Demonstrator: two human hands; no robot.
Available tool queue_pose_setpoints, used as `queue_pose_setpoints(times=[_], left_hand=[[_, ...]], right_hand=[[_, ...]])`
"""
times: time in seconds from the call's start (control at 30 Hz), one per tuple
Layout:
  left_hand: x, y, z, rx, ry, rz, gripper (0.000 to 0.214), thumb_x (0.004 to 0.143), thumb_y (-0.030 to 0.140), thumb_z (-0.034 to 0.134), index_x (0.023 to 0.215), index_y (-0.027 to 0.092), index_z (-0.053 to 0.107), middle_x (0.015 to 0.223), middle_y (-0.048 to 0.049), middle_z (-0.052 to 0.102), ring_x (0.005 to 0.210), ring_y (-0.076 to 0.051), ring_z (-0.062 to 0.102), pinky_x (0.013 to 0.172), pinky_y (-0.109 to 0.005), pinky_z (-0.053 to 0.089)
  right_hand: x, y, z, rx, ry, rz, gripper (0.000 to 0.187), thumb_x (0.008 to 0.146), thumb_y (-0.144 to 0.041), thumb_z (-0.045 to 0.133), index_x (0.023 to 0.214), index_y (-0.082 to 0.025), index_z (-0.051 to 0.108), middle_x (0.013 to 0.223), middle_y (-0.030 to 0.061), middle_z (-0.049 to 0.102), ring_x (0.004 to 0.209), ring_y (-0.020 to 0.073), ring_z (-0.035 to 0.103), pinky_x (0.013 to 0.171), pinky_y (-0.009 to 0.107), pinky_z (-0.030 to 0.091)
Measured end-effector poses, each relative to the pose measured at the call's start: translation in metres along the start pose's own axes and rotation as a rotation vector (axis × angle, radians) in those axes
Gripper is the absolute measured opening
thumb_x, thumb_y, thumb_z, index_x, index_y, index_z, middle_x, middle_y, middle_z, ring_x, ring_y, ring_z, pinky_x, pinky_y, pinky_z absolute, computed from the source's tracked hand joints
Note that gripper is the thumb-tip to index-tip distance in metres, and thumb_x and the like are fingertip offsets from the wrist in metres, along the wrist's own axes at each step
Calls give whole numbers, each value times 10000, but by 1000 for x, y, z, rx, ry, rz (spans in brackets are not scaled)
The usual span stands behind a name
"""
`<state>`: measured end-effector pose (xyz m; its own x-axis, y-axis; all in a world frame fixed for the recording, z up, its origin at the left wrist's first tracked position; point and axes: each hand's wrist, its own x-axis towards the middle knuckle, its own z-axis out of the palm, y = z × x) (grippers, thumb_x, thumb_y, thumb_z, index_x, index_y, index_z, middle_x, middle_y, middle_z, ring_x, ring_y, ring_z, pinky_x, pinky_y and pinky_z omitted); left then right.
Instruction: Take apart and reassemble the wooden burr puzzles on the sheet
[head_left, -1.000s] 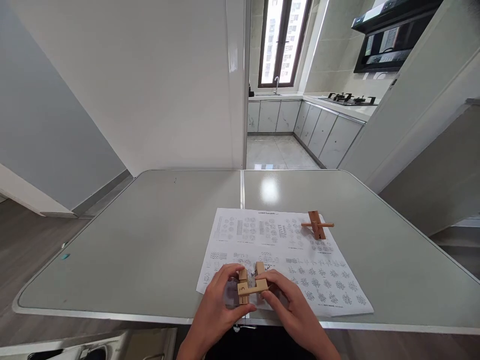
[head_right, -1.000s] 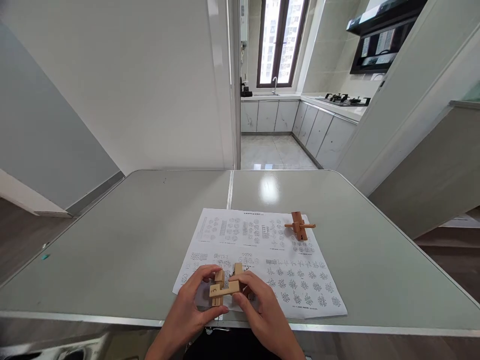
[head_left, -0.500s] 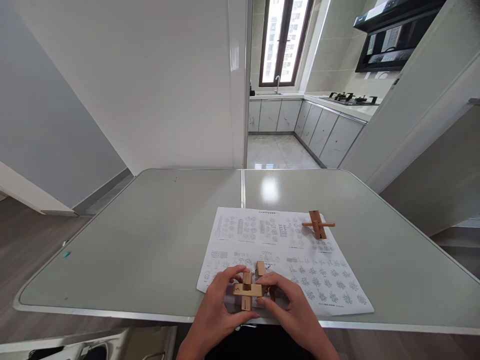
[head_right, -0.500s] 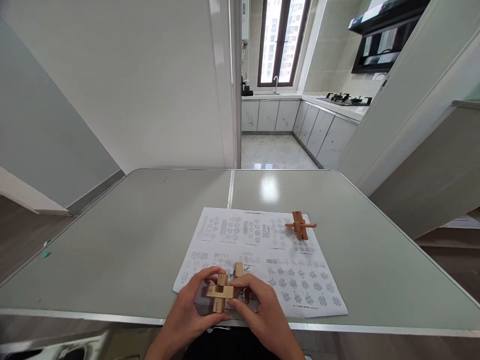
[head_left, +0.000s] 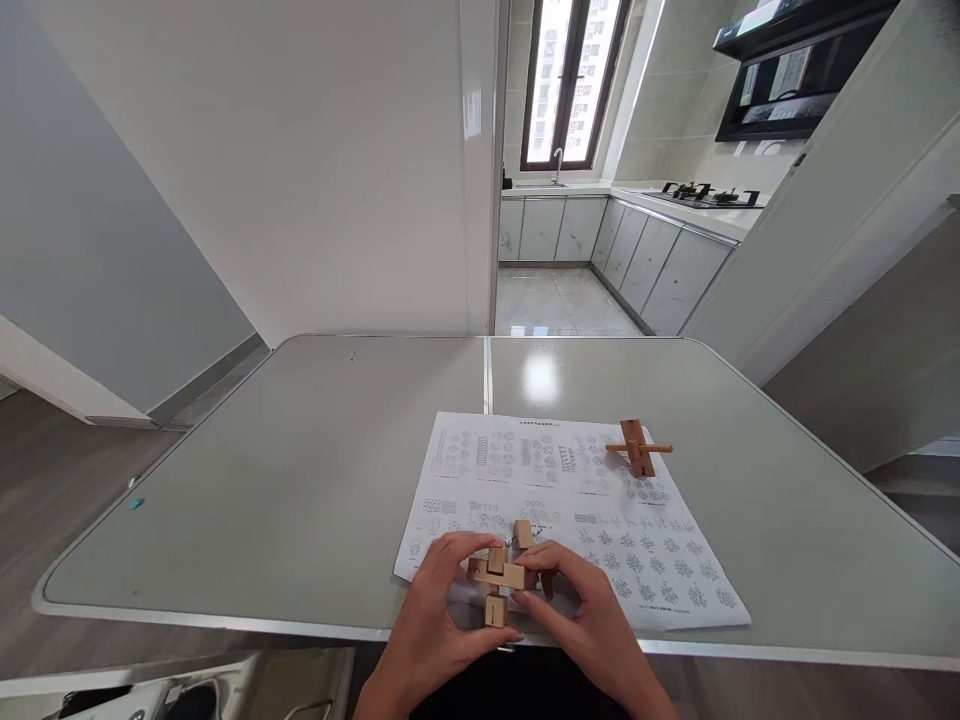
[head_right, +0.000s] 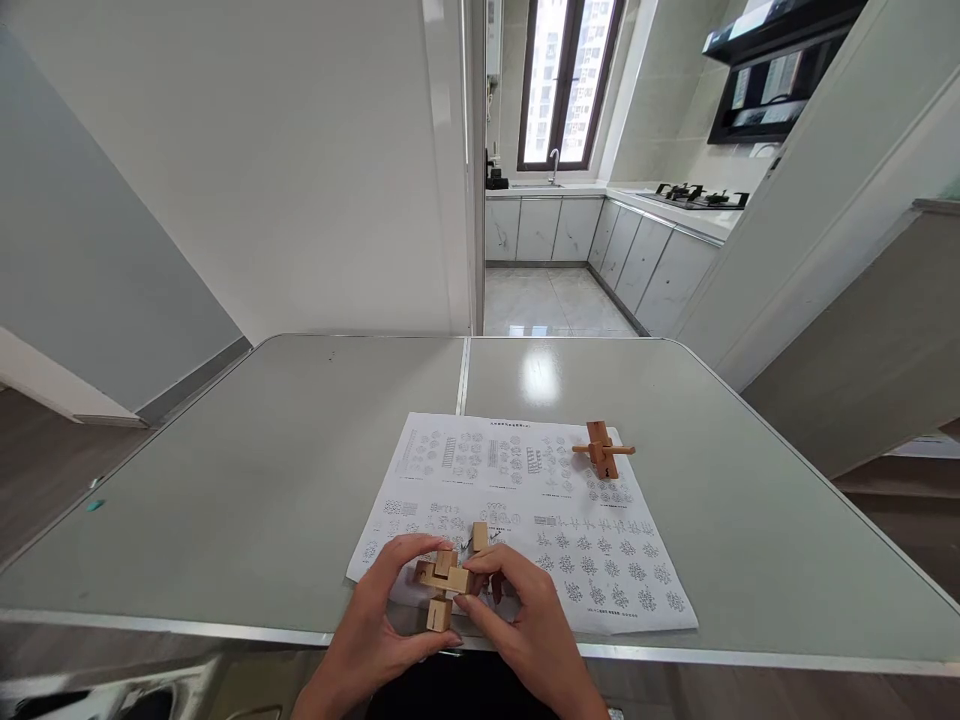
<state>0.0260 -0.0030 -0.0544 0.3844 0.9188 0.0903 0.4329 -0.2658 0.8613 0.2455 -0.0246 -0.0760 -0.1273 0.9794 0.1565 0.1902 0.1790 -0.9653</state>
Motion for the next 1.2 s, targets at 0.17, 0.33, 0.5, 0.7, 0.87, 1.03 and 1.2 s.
queue_pose_setpoints(times=[0.17,0.33,0.5,0.7,0.87,1.03,1.2], left_hand=[[0,1,-1,-16,-2,22,748,721,328,948,1371,364,579,1358,-45,666,1241,-286,625,1068,-427,524],[-1,-1,-2,-38,-6,17,769,703,337,964,1363,365,570,1350,-41,666,1239,-284,627,1072,-425,517],[0,-2,-2,-54,-1,11,772,682,360,973,1346,348,580,1330,-39,672,1231,-287,634,1074,-425,520],[-1,-1,-2,-41,-11,2,768,695,364,961,1352,347,564,1332,-47,665,1230,-290,629,1078,-445,511],[-2,-3,0,-27,8,-39,786,698,347,959,1371,352,553,1367,-52,654,1252,-295,624,1099,-457,498],[0,-7,3,-5,120,-88,765,739,355,933,1397,355,543,1355,-37,673,1213,-272,654,1082,-433,518],[4,-9,6,3,164,-105,750,749,347,925,1395,364,545,1341,-14,690,1184,-247,678,1063,-401,542]], right_hand=[[0,-1,0,19,-1,-17,113,963,-331,709,999,-234,665,969,54,726,846,228,653,792,341,526],[0,0,1,1,16,-42,82,961,-301,701,984,-238,656,934,47,709,837,227,643,771,334,517],[-1,1,1,-13,17,-56,72,972,-298,688,989,-239,649,918,37,692,825,215,636,751,317,508],[-1,0,2,-25,13,-51,62,985,-298,671,1009,-244,649,922,32,691,815,210,633,725,303,499],[0,-2,1,-36,19,-32,53,992,-277,660,1040,-255,658,909,19,670,820,203,623,733,297,500],[0,-1,1,-98,85,-58,128,980,-260,663,1106,-266,640,1017,38,666,913,219,643,796,310,530],[1,4,3,-189,155,-73,273,962,-278,678,1229,-296,625,1255,75,639,1131,260,656,888,339,572]])
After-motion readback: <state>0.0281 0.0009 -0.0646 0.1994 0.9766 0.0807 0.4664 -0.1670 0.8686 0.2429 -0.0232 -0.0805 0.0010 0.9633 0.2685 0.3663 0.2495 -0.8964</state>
